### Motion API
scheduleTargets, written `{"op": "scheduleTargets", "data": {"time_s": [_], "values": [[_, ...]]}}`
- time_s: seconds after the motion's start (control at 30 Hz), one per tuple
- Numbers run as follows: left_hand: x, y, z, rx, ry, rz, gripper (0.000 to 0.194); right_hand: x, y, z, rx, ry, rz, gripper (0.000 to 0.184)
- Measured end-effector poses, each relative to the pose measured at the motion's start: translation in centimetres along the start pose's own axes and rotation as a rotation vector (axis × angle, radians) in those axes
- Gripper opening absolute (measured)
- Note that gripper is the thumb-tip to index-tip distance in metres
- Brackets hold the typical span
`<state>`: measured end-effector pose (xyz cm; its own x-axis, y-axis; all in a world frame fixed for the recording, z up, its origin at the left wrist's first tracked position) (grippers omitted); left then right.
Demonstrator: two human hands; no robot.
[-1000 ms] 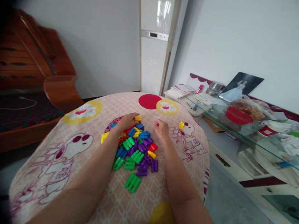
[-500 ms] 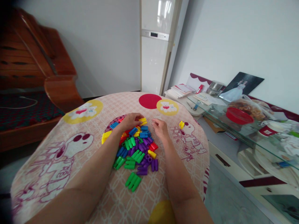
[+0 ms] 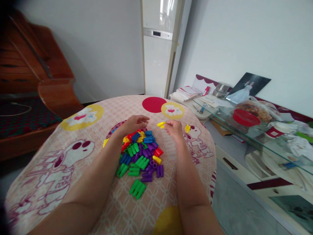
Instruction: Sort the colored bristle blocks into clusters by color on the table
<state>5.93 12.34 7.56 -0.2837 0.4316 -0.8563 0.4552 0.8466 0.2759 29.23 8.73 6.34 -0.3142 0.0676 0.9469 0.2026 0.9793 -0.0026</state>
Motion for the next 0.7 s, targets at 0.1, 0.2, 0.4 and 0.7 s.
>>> {"op": "scheduleTargets", "data": {"time_s": [0.1, 0.2, 0.4, 0.7], "values": [[-0.5, -1.0, -3.9, -0.153, 0.276, -0.004, 0.045, -0.3, 0.6, -4.9, -0.348, -0.266, 0.06, 0.023], [-0.3, -2.6, -7.5, -0.253, 0.445, -0.107, 0.045, -0.7, 0.7, -8.1, -0.577, -0.552, 0.074, 0.021], [2.9, -4.6, -10.6, -0.262, 0.663, -0.362, 0.034, -2.3, 0.9, -8.2, -0.626, -0.789, 0.109, 0.026], [5.2, -7.6, -12.4, -0.081, 0.44, -0.548, 0.02, -2.0, 0.2, -7.4, -0.644, -0.853, 0.14, 0.03]]}}
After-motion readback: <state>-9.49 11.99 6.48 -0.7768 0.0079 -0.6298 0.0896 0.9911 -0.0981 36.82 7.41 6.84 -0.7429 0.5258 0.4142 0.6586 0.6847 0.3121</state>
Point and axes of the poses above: each hand's wrist, its own y-axis towards the middle knuckle, its own z-axis out of the palm, x = y × z, the point moved 4 cm from there along y, towards the middle knuckle, and after that the axes turned 9 degrees about z, right-handed, at the moved point
